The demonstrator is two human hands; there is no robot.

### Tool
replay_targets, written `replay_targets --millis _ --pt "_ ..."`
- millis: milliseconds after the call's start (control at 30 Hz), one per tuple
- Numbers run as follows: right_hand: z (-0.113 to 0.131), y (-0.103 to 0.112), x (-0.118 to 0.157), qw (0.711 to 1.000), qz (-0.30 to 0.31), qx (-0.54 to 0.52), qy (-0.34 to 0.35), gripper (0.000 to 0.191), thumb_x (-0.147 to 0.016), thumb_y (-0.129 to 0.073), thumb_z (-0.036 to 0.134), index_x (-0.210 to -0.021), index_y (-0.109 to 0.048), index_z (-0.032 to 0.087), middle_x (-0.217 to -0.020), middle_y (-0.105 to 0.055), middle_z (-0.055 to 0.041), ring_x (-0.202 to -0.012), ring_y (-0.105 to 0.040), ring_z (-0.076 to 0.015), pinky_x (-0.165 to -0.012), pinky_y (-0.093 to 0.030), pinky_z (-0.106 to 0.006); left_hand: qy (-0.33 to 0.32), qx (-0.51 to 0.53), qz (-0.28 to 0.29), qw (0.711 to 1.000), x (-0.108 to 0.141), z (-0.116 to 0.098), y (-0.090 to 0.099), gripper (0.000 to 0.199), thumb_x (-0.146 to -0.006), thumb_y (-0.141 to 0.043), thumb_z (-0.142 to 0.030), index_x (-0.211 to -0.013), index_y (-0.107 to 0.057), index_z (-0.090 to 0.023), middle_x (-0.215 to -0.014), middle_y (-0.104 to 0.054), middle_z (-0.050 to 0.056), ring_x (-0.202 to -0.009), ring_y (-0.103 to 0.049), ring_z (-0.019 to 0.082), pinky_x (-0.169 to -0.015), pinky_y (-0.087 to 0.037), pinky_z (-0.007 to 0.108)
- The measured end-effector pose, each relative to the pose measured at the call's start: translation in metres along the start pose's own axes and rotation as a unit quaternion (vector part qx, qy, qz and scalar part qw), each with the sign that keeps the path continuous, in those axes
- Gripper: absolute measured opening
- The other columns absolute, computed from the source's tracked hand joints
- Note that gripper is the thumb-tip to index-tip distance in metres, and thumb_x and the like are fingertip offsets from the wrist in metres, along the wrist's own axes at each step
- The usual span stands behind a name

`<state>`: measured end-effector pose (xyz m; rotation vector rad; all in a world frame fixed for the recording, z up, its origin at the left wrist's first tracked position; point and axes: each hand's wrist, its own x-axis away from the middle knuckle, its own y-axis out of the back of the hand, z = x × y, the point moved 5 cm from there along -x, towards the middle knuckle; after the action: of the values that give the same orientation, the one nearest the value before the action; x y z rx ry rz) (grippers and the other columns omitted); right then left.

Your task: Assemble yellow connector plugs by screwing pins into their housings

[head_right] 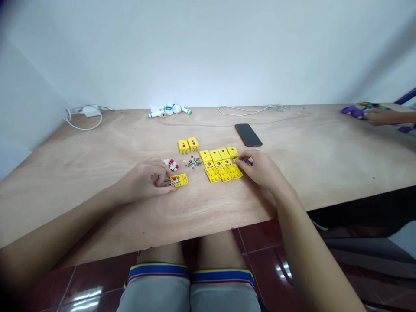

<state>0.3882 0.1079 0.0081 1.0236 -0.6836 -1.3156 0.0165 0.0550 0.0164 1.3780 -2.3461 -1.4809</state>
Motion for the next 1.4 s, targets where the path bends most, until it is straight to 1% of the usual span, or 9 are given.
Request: replay_targets --millis 233,433,567,667,833,1067,1200,1300,1400 --pt "0.015 -0.003 0.000 1.000 -0.010 0.006 0.017 0.029 -0.101 -0.062 0.044 -0.098 -0.078 0.021 -0.105 -0.084 -0.0133 -0.089 -0.074 -0.0305 -0.079 -0.053 -0.045 -0.006 0.001 0.000 1.000 0.000 0.000 0.000 0.052 -0.092 -0.085 -0.032 -0.063 -0.043 -0.021 -0.068 -0.061 -0.001 -0.075 -0.060 0.017 -0.073 -0.048 0.032" --pt "0.018 0.009 0.013 0.998 -0.038 -0.023 0.046 0.028 -0.107 -0.060 0.043 -0.109 -0.079 0.022 -0.116 -0.085 -0.0131 -0.098 -0.076 -0.0311 -0.084 -0.055 -0.046 -0.013 0.000 -0.002 1.000 0.000 0.001 -0.001 0.053 -0.094 -0.083 -0.033 -0.064 -0.041 -0.021 -0.069 -0.062 -0.001 -0.075 -0.059 0.017 -0.073 -0.046 0.033" --pt "0.023 0.015 0.037 0.997 -0.005 -0.033 0.076 0.030 -0.103 -0.072 0.054 -0.105 -0.080 0.025 -0.108 -0.084 -0.0094 -0.089 -0.075 -0.0282 -0.078 -0.055 -0.044 -0.007 0.008 0.002 1.000 0.000 0.002 -0.002 0.053 -0.094 -0.083 -0.033 -0.064 -0.041 -0.021 -0.070 -0.062 -0.001 -0.075 -0.060 0.018 -0.073 -0.046 0.033" --pt "0.026 0.013 0.049 0.996 0.014 -0.033 0.084 0.033 -0.098 -0.080 0.057 -0.107 -0.080 0.025 -0.111 -0.085 -0.0094 -0.093 -0.077 -0.0289 -0.080 -0.057 -0.044 -0.008 0.014 0.000 1.000 0.001 0.002 -0.002 0.053 -0.095 -0.083 -0.033 -0.065 -0.041 -0.021 -0.071 -0.064 0.000 -0.074 -0.060 0.017 -0.074 -0.047 0.033" --pt "0.029 0.002 0.051 0.996 0.037 -0.022 0.078 0.028 -0.102 -0.076 0.053 -0.103 -0.079 0.025 -0.108 -0.085 -0.0078 -0.092 -0.077 -0.0279 -0.082 -0.057 -0.044 -0.024 0.009 -0.006 1.000 -0.001 -0.001 -0.001 0.053 -0.095 -0.082 -0.031 -0.066 -0.040 -0.021 -0.066 -0.057 -0.003 -0.069 -0.055 0.015 -0.073 -0.045 0.033" --pt "0.035 -0.004 0.052 0.996 0.036 -0.017 0.075 0.030 -0.104 -0.073 0.054 -0.098 -0.075 0.025 -0.103 -0.083 -0.0073 -0.088 -0.074 -0.0264 -0.080 -0.055 -0.042 -0.025 0.009 -0.001 1.000 -0.001 -0.001 -0.002 0.053 -0.096 -0.081 -0.032 -0.065 -0.039 -0.021 -0.066 -0.053 -0.004 -0.069 -0.052 0.015 -0.073 -0.043 0.033" --pt "0.034 -0.002 0.055 0.995 0.046 -0.028 0.082 0.024 -0.104 -0.073 0.048 -0.100 -0.075 0.025 -0.106 -0.082 -0.0076 -0.090 -0.075 -0.0268 -0.080 -0.056 -0.042 -0.020 0.010 -0.001 1.000 -0.001 0.000 -0.002 0.053 -0.095 -0.081 -0.031 -0.065 -0.039 -0.021 -0.067 -0.055 -0.003 -0.070 -0.053 0.015 -0.073 -0.044 0.033" --pt "0.029 0.003 0.057 0.994 0.043 -0.047 0.086 0.016 -0.104 -0.070 0.039 -0.108 -0.078 0.025 -0.117 -0.082 -0.0096 -0.098 -0.077 -0.0275 -0.085 -0.059 -0.043 -0.014 0.011 0.004 1.000 0.000 0.001 -0.002 0.053 -0.095 -0.081 -0.032 -0.066 -0.039 -0.021 -0.066 -0.054 -0.003 -0.071 -0.052 0.015 -0.074 -0.044 0.033" --pt "0.025 0.003 0.057 0.995 0.033 -0.054 0.083 0.017 -0.106 -0.067 0.035 -0.111 -0.080 0.024 -0.123 -0.083 -0.0119 -0.106 -0.079 -0.0295 -0.091 -0.061 -0.045 0.009 -0.013 0.011 1.000 0.001 0.003 -0.002 0.047 -0.093 -0.083 -0.034 -0.071 -0.044 -0.021 -0.068 -0.055 -0.003 -0.072 -0.052 0.016 -0.069 -0.041 0.031"
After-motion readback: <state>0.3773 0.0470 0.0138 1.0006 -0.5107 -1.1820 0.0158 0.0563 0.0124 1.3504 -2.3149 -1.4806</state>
